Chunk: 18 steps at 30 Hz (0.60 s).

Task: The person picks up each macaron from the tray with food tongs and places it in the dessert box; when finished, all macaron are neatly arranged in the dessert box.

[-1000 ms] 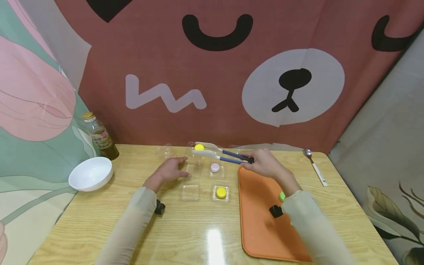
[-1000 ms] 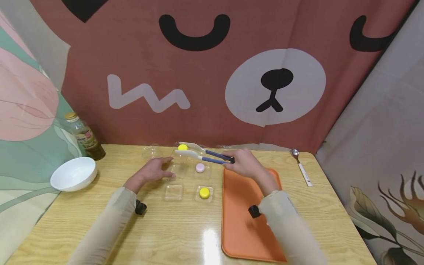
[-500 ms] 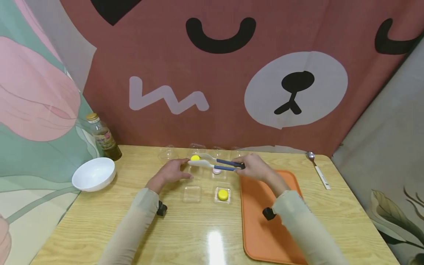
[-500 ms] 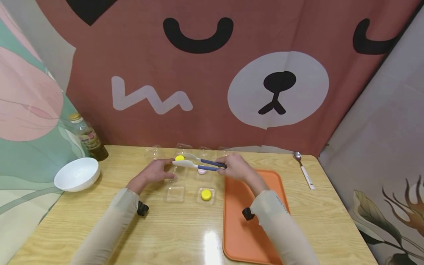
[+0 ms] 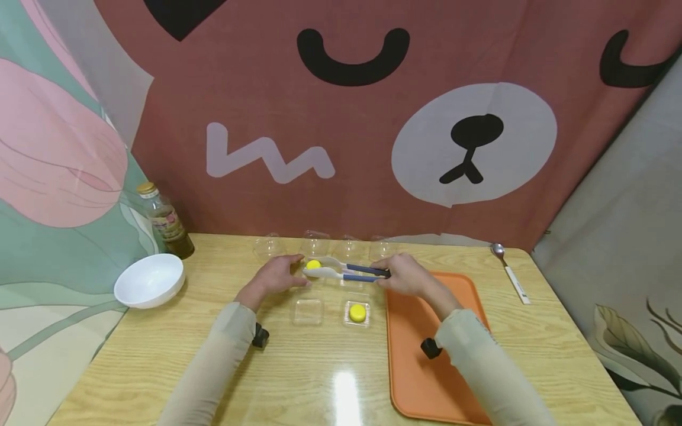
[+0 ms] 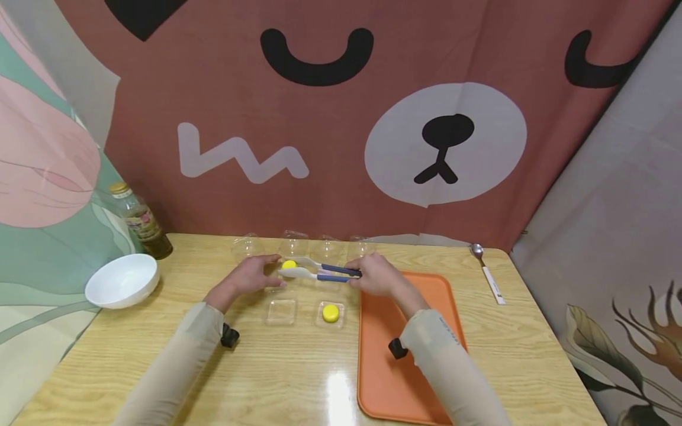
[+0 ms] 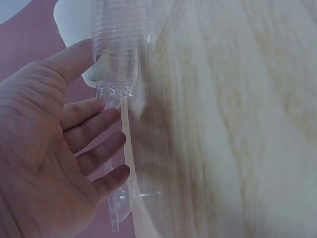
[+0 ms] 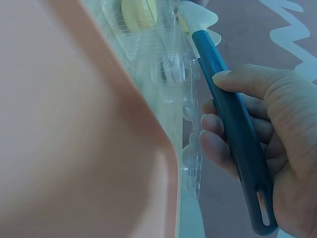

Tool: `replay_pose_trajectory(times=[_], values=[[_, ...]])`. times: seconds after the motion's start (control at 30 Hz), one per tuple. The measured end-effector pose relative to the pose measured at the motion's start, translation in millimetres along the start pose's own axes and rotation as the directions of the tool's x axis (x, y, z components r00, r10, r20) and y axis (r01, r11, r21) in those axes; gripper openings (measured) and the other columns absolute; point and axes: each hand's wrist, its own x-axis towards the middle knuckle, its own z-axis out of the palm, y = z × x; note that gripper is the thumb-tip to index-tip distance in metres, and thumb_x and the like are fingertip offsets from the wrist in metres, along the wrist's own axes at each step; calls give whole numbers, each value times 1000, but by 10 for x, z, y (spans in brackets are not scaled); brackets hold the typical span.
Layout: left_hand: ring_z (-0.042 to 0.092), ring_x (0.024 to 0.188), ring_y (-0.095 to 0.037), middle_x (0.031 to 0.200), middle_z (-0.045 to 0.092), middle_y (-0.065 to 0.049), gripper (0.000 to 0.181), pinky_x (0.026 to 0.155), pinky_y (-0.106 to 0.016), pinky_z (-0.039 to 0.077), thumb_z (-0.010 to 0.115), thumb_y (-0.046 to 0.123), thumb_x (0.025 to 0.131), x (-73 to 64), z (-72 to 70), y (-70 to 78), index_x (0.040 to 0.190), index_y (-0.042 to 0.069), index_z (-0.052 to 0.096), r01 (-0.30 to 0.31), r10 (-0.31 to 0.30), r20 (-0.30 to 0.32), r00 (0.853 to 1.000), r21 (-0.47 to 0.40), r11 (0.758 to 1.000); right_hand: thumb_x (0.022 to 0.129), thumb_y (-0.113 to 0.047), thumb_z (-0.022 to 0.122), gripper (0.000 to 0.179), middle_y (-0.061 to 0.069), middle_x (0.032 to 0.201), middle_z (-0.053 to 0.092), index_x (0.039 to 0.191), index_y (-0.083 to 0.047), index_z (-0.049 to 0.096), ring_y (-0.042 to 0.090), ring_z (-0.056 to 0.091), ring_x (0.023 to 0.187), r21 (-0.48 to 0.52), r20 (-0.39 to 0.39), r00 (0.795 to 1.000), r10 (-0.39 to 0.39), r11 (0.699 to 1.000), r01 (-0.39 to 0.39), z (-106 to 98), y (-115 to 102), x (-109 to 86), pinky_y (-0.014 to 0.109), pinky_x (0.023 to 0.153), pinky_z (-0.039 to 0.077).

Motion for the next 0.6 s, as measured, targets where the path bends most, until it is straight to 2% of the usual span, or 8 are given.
replay_pose_trajectory(times=[0.6], values=[[44,144,-37,155,49,-15,83,118,-53,39,79,44,87,-6,-9,7,153,10,45,12,-11,11,1000,-9,1000,93,-23,73,38,12,128,71,130,-11,71,4,37,46,-23,13,1000,-4,1000,5,4,-32,0,20,49,34]])
